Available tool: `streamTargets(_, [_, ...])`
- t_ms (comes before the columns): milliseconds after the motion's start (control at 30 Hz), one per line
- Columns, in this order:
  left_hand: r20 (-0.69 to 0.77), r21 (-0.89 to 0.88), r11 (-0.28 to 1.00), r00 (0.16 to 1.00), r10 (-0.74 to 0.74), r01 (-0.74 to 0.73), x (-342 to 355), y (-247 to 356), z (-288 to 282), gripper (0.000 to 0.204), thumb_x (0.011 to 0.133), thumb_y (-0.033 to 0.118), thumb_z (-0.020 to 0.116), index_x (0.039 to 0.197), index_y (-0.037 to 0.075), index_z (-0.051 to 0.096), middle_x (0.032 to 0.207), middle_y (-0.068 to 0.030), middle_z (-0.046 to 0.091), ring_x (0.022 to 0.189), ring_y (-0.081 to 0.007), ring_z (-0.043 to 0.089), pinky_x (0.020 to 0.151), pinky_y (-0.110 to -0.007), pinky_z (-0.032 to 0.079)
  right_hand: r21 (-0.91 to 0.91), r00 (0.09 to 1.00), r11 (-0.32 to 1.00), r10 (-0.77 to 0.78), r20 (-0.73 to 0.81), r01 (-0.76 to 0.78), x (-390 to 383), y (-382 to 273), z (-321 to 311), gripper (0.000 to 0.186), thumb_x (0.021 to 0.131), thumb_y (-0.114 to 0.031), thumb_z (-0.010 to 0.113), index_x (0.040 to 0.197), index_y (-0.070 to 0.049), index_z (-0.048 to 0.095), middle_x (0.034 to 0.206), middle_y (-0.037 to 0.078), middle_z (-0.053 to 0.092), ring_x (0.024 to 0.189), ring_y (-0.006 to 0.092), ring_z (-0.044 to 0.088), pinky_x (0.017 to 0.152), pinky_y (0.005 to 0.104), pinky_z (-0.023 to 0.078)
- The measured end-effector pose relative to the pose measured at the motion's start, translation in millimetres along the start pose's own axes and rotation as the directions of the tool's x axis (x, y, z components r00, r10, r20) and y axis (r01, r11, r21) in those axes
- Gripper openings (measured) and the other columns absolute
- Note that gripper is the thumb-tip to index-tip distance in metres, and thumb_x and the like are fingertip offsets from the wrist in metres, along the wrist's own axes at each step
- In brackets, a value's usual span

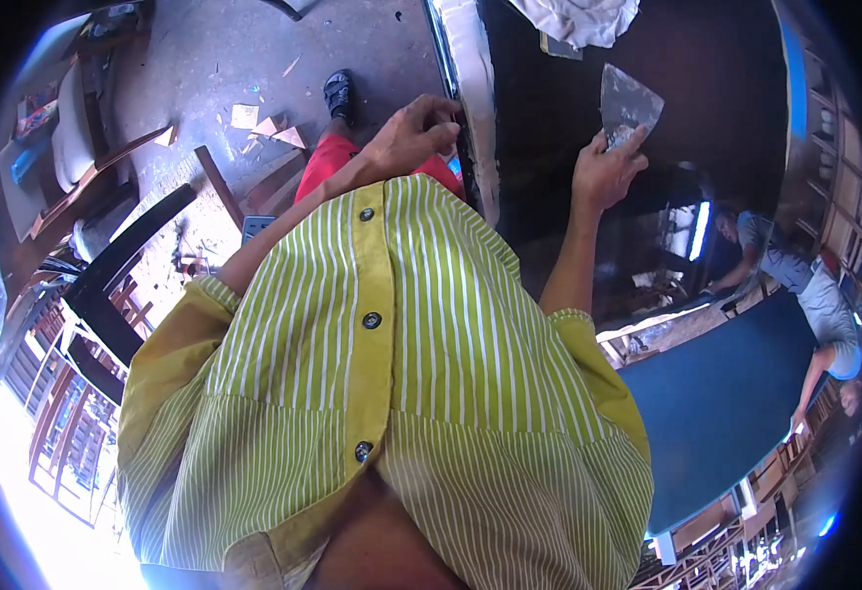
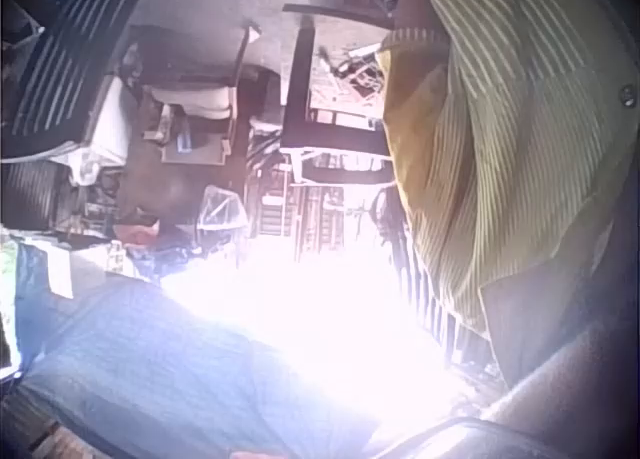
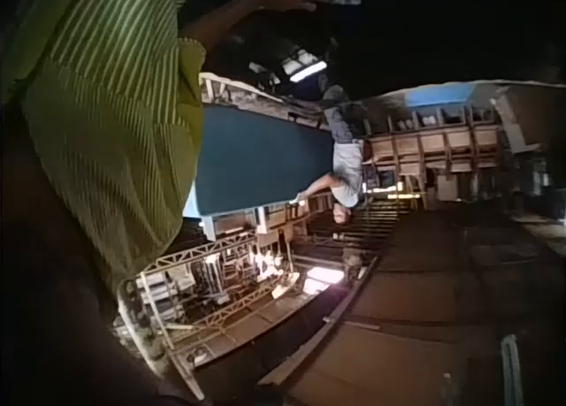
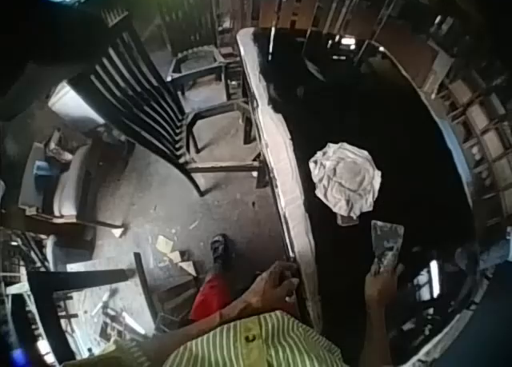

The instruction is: Repairing a piece of furniture by applying filler to an edge and wiping it.

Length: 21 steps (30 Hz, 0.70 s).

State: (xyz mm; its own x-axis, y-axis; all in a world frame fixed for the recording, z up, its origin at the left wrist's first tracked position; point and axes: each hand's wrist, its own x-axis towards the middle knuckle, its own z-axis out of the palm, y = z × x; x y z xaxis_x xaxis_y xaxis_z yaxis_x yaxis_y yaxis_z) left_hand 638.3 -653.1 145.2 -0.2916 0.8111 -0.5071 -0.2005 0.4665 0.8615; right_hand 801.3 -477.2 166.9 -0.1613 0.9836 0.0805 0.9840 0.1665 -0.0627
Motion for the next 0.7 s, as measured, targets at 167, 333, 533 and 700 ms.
streamTargets(167, [0.111, 0.034, 0.996, 0.99, 0.083, -0.088, -15, 2, 18, 0.068, 0.079, 0.021, 0.053, 0.131, -0.003, 0.016, 0.082, -0.0194, 0.06, 0.074, -0.0284, 0.06, 0.073, -0.036, 0.045, 0.024, 1.0, 1.0, 0.011, 0.023, -0.012, 0, -4, -3, 0.056, 0.08, -0.032, 0.05, 0.128, -0.01, 0.032, 0.104, 0.022, 0.044, 0.093, 0.0373, 0.052, 0.077, 0.0441, 0.045])
streamTargets(333, [0.086, 0.261, 0.955, 0.989, 0.12, -0.139, -21, -1, 31, 0.078, 0.081, 0.022, 0.051, 0.135, 0.006, -0.003, 0.087, -0.0245, 0.059, 0.078, -0.041, 0.058, 0.074, -0.044, 0.043, 0.061, 1.0, 0.998, -0.011, 0.029, 0.009, 1, -8, -6, 0.056, 0.078, -0.025, 0.053, 0.128, -0.011, 0.031, 0.1, 0.022, 0.043, 0.092, 0.0356, 0.053, 0.075, 0.0428, 0.046])
streamTargets(533, [0.0, 0.56, 0.819, 0.989, 0.147, -0.122, -24, -11, 30, 0.073, 0.082, 0.026, 0.048, 0.136, 0.016, 0.0, 0.094, -0.025, 0.057, 0.077, -0.0426, 0.057, 0.068, -0.048, 0.046, 0.105, 0.998, 0.994, 0.013, 0.059, -0.019, -2, -7, -11, 0.058, 0.078, -0.023, 0.055, 0.129, -0.013, 0.031, 0.104, 0.019, 0.043, 0.095, 0.0335, 0.052, 0.077, 0.0399, 0.045])
streamTargets(700, [-0.067, 0.687, 0.707, 0.954, 0.291, -0.167, -17, -13, 19, 0.067, 0.083, 0.026, 0.048, 0.136, 0.014, 0.008, 0.084, -0.0193, 0.057, 0.07, -0.0366, 0.058, 0.064, -0.045, 0.048, 0.096, 0.999, 0.995, 0.011, 0.046, -0.016, -4, -2, -8, 0.058, 0.077, -0.021, 0.055, 0.129, -0.013, 0.03, 0.103, 0.018, 0.043, 0.095, 0.0332, 0.052, 0.077, 0.0401, 0.045])
